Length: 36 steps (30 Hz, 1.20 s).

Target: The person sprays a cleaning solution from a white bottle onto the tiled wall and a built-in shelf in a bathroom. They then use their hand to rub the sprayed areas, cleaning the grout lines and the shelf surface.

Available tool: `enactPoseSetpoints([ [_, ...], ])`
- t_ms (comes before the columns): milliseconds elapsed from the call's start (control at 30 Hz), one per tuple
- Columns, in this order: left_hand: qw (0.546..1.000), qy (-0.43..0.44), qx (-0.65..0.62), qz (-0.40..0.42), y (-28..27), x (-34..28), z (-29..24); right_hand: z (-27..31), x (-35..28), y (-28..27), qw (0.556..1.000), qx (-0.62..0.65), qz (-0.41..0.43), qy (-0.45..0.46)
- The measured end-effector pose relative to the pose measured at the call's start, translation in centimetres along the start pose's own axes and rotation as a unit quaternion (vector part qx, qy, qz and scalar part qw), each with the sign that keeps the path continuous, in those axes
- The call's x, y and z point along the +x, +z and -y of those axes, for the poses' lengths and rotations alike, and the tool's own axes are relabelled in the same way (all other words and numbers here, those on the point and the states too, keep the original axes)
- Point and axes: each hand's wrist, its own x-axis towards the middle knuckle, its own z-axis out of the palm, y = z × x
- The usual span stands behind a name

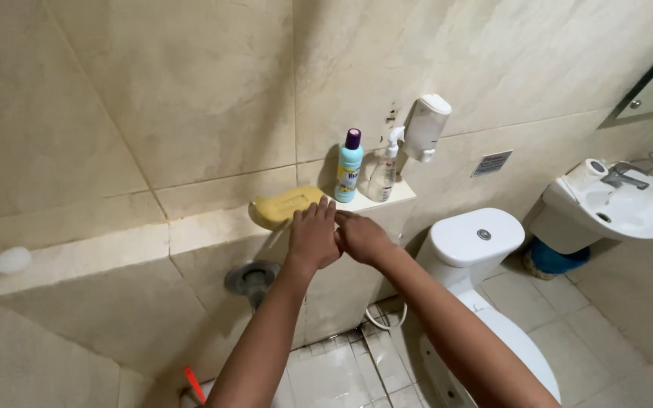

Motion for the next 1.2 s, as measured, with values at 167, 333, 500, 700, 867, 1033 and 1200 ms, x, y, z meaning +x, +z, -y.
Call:
enactPoseSetpoints([
  [167,1.0,-0.007,-0.002,0.019,1.7,1.4,3.1,-2.3,4.2,4.6,0.994,-0.071,-0.034,-0.077],
  [333,1.0,-0.03,0.003,-0.005,3.4,2.4,5.0,-1.6,6.5,5.9,0.987,-0.123,-0.043,-0.09],
  [500,0.998,-0.015,0.055,-0.004,5.7,2.8,6.0,-0.9,6.9,7.3,0.995,-0.072,-0.06,-0.029],
  [700,0.997,-0.001,0.048,-0.052,6.9,2.5,6.3,-0.2,6.2,7.3,0.996,-0.047,-0.066,-0.022],
  [867,0.997,-0.02,0.047,-0.051,7.4,2.6,6.0,-1.7,6.6,8.3,0.996,-0.06,-0.064,-0.027],
  [1033,0.997,-0.033,0.049,-0.055,7.7,2.7,5.8,-1.6,6.8,8.4,0.995,-0.061,-0.071,-0.028],
  [1200,0.995,-0.043,0.029,-0.09,8.3,2.6,5.6,-2.1,6.9,8.4,0.986,-0.099,-0.105,-0.089],
])
